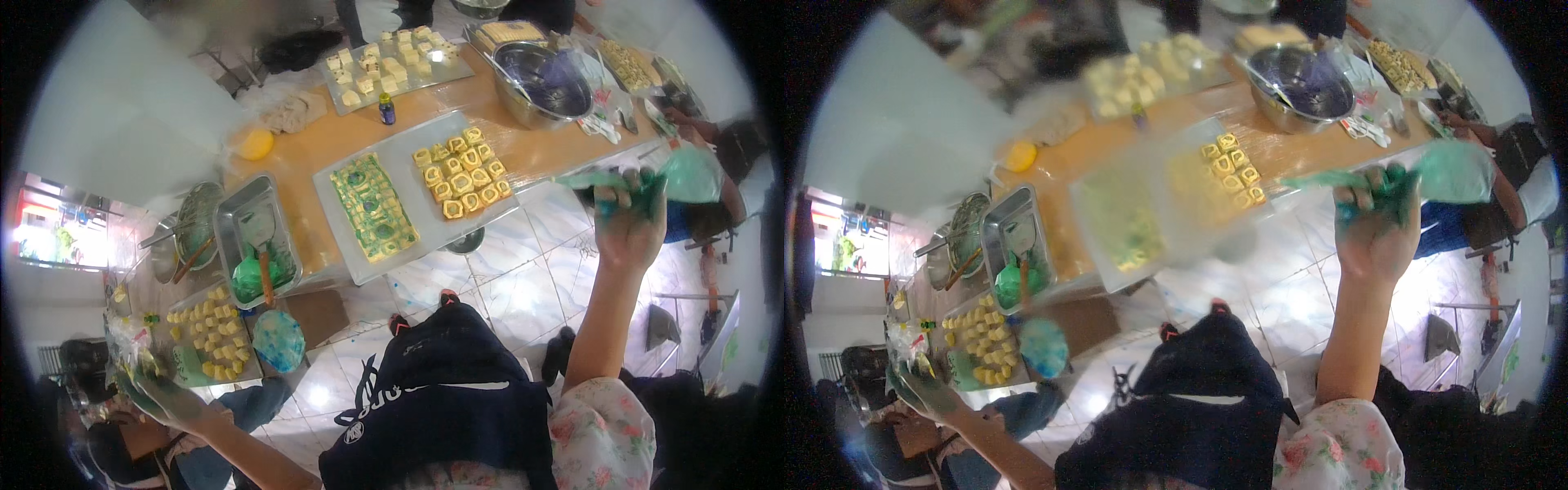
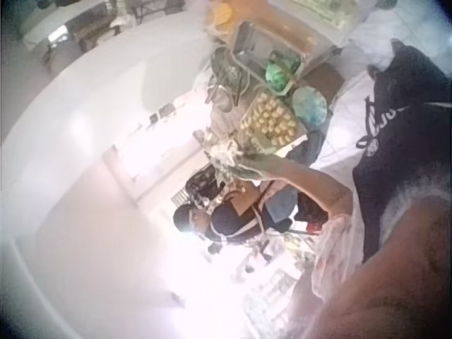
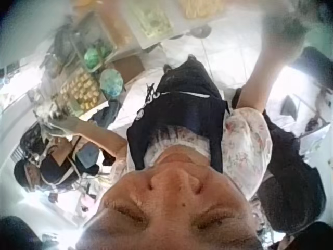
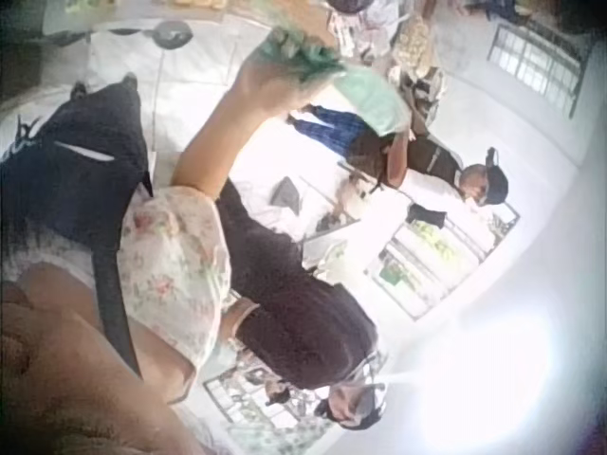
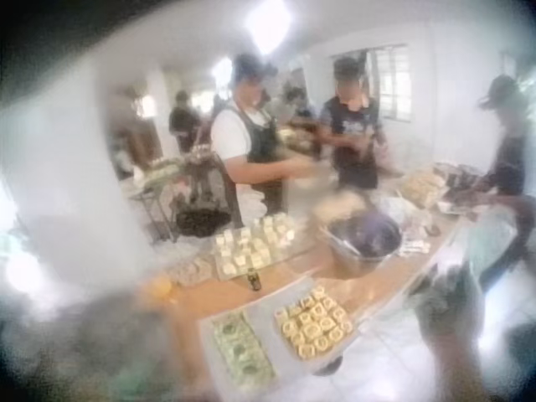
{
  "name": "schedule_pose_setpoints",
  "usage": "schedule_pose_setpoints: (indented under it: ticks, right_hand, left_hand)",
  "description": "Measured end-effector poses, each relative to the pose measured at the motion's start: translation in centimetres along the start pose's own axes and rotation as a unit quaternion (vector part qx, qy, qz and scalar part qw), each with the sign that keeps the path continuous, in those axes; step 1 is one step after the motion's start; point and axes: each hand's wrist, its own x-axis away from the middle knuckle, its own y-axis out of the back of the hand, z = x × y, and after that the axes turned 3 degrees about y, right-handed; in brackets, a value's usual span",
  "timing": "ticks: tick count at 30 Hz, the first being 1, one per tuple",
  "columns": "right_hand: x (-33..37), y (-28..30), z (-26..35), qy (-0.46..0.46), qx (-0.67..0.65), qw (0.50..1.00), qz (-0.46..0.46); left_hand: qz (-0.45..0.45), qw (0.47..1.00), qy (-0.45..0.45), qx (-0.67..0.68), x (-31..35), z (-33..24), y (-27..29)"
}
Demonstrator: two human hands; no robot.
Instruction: The person uses a pastry bag to apply green frosting onto small food items on a tray and then wipes the table with a blue cloth.
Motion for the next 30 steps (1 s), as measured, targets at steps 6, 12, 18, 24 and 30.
schedule_pose_setpoints:
  ticks: [6, 12, 18, 24, 30]
  right_hand:
    - [-0.8, 2.7, 1.5, 0.008, 0.0, 0.988, -0.153]
    - [-2.8, 2.3, 4.0, 0.004, -0.03, 0.993, -0.111]
    - [-3.5, 2.8, 7.0, 0.012, -0.025, 0.994, -0.103]
    - [-3.3, 4.0, 8.8, 0.031, 0.004, 0.996, -0.088]
    - [-3.4, 3.6, 9.0, 0.04, 0.016, 0.992, -0.116]
  left_hand:
    - [-0.022, 0.873, -0.294, -0.389, 5.5, 3.9, 11.1]
    - [-0.075, 0.925, -0.26, -0.265, 7.7, 0.0, 10.5]
    - [-0.109, 0.915, -0.274, -0.275, 8.4, -0.4, 10.5]
    - [-0.1, 0.992, -0.071, 0.04, 8.9, -2.6, 6.7]
    - [-0.096, 0.942, -0.222, -0.231, 8.3, -2.9, 6.3]
